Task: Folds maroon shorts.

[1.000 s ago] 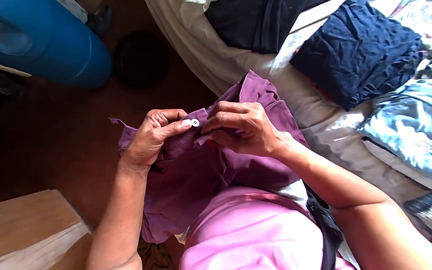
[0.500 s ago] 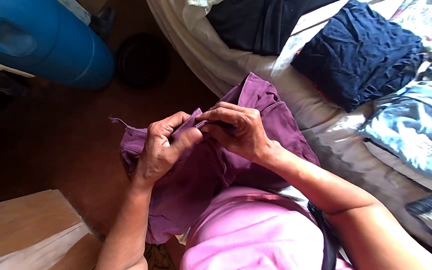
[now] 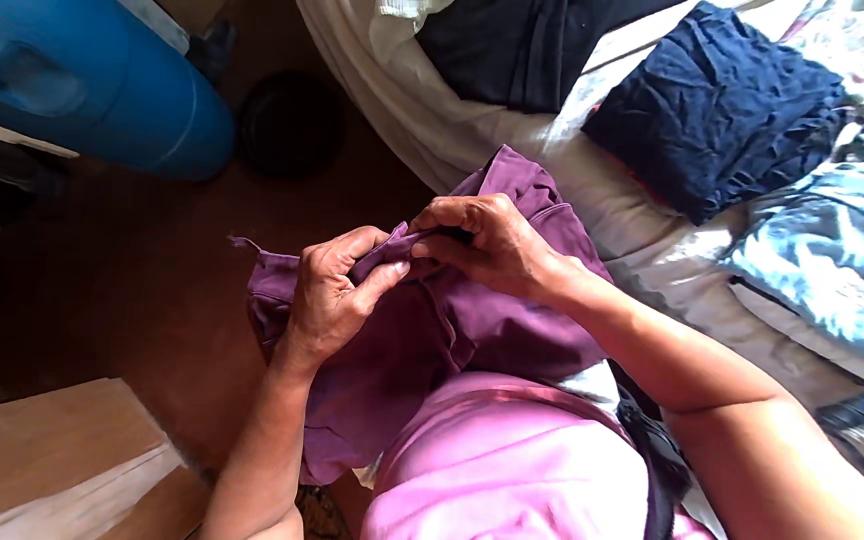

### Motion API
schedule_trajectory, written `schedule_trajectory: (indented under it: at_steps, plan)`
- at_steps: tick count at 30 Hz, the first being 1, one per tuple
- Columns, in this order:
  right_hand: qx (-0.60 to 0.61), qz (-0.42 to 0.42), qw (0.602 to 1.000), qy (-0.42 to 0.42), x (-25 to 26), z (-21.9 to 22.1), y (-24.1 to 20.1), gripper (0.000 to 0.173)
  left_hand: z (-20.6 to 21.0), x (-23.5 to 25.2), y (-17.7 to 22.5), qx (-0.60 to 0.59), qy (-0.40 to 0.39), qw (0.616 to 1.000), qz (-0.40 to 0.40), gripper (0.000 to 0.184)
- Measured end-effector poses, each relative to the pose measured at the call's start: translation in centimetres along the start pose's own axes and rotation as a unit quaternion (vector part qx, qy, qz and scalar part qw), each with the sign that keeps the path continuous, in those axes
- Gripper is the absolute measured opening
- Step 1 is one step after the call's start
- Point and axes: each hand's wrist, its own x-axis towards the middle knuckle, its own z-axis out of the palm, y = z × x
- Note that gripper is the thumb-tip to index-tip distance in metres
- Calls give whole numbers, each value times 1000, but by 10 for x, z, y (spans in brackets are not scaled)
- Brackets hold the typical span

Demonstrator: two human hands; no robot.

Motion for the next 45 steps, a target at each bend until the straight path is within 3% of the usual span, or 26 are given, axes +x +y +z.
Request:
schedule_trajectory:
  at_steps: [11,18,21,24,30,39,45]
  plan:
    - [-6,31,997,-71,3,-3,5,19,-6,-2,7,115,-23,993,8,12]
    - [-17,66,991,-111,7,-9,4,20,3,-5,11,201,3,979,22,14]
    - [67,55,990,-114,6,-13,2,18,2,-7,4,85,20,996,15,13]
    - [55,37,994,-81,4,-12,-6,14,8,-7,0,-31,52,998,4,7]
    - [-21,4,1000,4,-5,5,-5,18,16,-6,0,-29,80,996,-22,6]
    - [-39,-22,999,16,-9,10,-3,17,4,-6,0,-73,12,997,-11,6]
    - [0,-25,999,-22,-5,0,2,16,4,-8,4,-89,49,995,-21,34]
